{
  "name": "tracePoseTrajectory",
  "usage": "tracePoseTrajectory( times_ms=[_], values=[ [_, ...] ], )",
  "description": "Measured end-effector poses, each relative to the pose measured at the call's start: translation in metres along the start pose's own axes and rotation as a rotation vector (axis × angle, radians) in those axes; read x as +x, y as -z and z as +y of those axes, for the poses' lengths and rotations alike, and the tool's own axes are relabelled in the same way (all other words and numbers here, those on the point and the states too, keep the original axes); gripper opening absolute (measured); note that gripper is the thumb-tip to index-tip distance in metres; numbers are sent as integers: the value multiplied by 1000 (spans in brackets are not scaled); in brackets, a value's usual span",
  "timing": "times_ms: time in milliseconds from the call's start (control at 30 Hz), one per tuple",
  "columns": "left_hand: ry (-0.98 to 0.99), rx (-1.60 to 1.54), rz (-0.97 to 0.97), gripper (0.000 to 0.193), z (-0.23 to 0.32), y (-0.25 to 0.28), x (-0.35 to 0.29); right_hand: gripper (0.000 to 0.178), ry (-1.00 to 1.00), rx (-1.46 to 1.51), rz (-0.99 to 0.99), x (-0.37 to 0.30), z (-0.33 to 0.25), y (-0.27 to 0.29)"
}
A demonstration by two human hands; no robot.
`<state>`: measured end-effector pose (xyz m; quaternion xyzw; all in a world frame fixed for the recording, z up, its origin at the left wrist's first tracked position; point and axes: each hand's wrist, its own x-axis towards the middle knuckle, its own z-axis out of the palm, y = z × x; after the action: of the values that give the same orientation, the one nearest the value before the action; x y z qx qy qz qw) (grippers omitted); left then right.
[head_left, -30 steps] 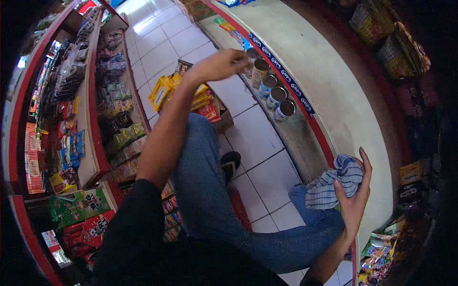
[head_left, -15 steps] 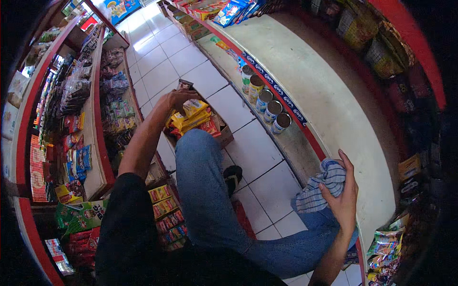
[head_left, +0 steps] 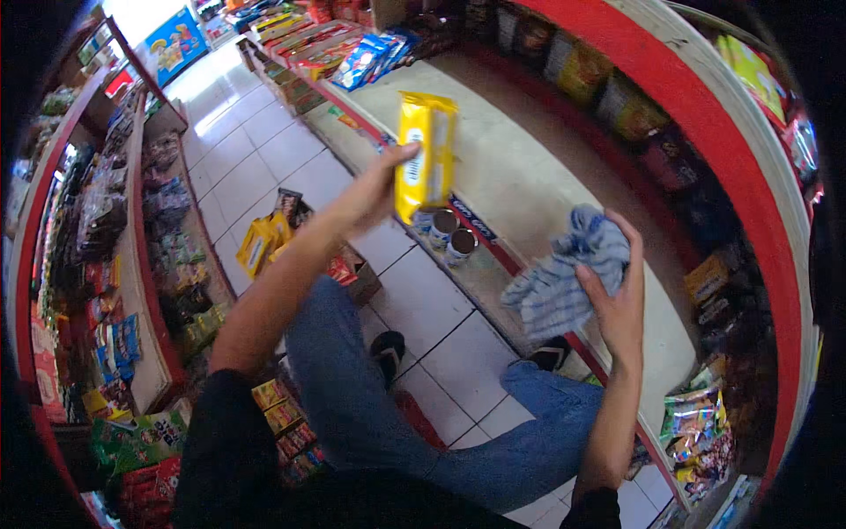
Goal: Cleaning and organizing snack packages on grocery store shelves using a cloth.
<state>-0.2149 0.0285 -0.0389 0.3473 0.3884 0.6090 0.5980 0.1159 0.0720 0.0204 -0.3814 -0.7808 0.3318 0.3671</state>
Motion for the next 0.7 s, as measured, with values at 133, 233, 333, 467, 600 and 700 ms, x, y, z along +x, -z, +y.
tracePoseTrajectory(
  times_ms=[133, 233, 333, 467, 600, 700],
  values=[
    [96, -387, -143, 73, -49, -99, 13, 69, 203, -20, 166, -7, 14, -23],
    [59, -443, -147, 75, -110, -117, 1, 72, 375, -105, -23, -30, 28, -59],
    [163, -466, -101, 77, -128, -129, -15, 72, 536, -448, -291, -37, 36, -61],
    [339, -278, -29, 78, -109, -140, -16, 73, 280, -339, -150, -23, 52, -57],
    [125, -207, -70, 71, -129, -136, -19, 70, 331, -147, -108, -39, 41, -74],
    [-145, -128, -99, 64, -152, -122, -18, 66, 393, -180, -143, -32, 42, -69]
  ],
)
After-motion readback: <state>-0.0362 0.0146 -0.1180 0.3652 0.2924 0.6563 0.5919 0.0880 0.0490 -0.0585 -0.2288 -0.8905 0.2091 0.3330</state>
